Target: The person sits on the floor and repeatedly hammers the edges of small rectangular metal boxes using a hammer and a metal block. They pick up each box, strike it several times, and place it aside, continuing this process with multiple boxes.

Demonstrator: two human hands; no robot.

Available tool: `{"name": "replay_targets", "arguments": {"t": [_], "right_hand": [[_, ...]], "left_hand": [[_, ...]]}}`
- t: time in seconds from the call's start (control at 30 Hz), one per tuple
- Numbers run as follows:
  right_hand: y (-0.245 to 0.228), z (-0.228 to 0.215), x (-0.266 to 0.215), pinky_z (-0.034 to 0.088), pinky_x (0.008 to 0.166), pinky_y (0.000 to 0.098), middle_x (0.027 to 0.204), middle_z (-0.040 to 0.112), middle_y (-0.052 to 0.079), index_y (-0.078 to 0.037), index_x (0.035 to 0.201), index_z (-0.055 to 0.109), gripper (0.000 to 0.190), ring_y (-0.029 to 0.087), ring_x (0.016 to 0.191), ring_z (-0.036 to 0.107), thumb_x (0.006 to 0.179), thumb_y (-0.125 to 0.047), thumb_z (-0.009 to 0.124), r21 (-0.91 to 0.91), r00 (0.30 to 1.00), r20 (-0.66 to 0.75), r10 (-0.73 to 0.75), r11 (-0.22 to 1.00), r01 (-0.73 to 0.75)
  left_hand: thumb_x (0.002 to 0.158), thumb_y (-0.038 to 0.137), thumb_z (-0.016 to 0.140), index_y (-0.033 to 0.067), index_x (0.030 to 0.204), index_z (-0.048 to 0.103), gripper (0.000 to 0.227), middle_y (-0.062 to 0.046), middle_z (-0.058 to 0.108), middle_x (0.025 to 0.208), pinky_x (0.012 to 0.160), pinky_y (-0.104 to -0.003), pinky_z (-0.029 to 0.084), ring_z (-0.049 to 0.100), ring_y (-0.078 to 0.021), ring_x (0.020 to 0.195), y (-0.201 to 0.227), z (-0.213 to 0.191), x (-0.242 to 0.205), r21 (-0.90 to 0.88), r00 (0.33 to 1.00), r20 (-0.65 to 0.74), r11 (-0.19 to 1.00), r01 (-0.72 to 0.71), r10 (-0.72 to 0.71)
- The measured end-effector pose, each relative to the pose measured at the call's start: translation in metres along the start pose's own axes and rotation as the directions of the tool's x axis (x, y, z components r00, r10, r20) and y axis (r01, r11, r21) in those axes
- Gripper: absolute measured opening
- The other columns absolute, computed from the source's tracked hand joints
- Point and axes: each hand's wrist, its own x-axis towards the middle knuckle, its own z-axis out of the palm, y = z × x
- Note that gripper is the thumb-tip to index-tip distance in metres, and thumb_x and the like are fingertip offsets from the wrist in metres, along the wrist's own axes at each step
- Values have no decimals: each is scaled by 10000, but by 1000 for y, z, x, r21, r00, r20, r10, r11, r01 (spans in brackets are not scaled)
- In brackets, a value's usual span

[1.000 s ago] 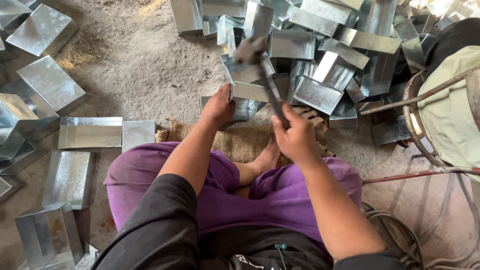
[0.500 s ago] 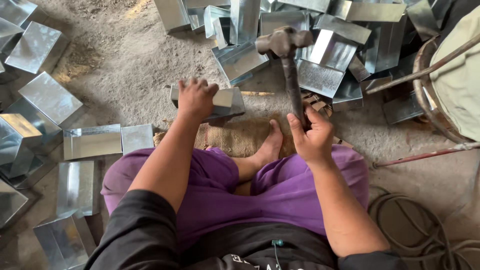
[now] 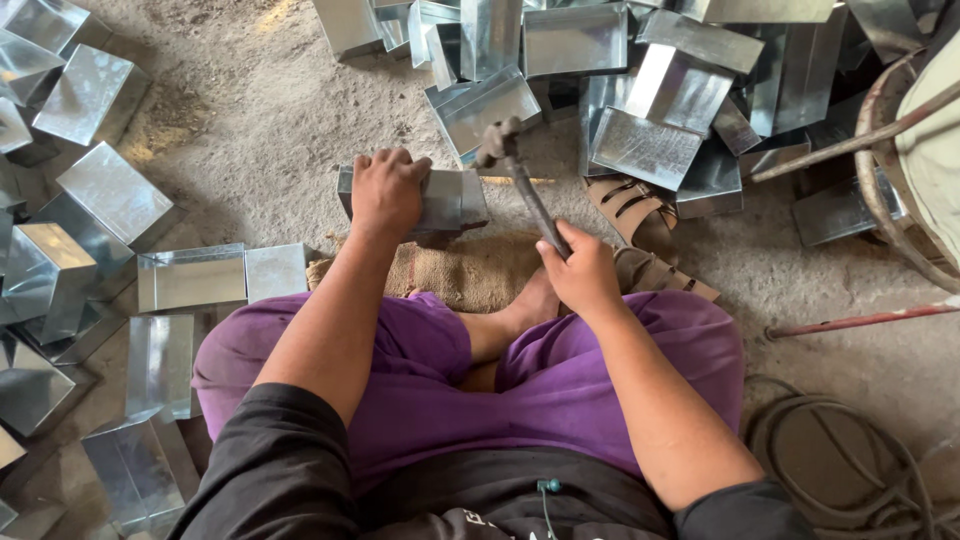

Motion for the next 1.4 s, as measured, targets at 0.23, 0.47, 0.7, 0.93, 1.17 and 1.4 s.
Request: {"name": "replay_targets", "arguments": {"t": [0.23, 0.47, 0.7, 0.93, 1.17, 1.4], "right_hand": [[4, 0, -1, 410, 537, 299, 629, 591, 67, 6, 887, 641, 177, 91, 565, 495, 949, -140, 719, 48, 998, 39, 47, 998, -49], [6, 8, -5, 372, 504, 267, 632, 586, 0, 13, 1021, 691, 180, 34, 567, 442, 942, -148, 706, 98, 984, 112, 136, 984, -148], [16, 19, -6, 408, 527, 278, 627, 594, 26, 20, 1036, 707, 203, 55, 574, 463, 918, -142, 737, -2, 983, 132, 127, 992, -128], [31, 23, -6, 395, 511, 290, 618, 586, 21, 12, 1085, 703, 216, 69, 547, 471, 932, -138, 724, 25, 984, 43, 174, 984, -175], [25, 22, 0, 348, 418, 297, 598, 558, -5, 4, 1090, 712, 187, 71, 461, 471, 958, -127, 692, 232, 930, 66, 362, 901, -367], [19, 16, -5, 387, 483, 301, 578, 599, 76, 12, 1122, 729, 224, 78, 492, 488, 948, -129, 717, 5, 983, 11, 184, 983, -184]], "left_hand": [[1057, 243, 476, 147, 1353, 618, 342, -115, 597, 1385, 1205, -583, 227, 512, -296, 1318, -15, 14, 7, -53, 988, 73, 989, 141, -136], [1027, 398, 432, 153, 1631, 161, 706, -136, 245, 1655, 1239, -596, 64, 175, -338, 1540, 3, 23, 3, -9, 943, 239, 971, 239, -230], [976, 295, 441, 48, 1650, 39, 823, -196, -14, 1715, 1167, -646, -76, -49, -398, 1540, 32, 18, -3, 85, 868, 259, 905, 417, -424], [897, 230, 616, 325, 1631, -14, 972, -82, -103, 1747, 1157, -704, -74, -111, -409, 1561, -3, -38, -8, 106, 827, 503, 967, 232, -253], [804, 664, 725, 181, 1668, -102, 1290, -146, 174, 1713, 1175, -762, -25, 98, -403, 1588, 9, -41, -5, 0, 747, 535, 884, 468, -396], [690, 622, 838, 272, 1642, -116, 1392, -111, 78, 1711, 1096, -777, -123, -4, -405, 1562, -12, -23, -5, 179, 803, 547, 971, 161, -234]]}}
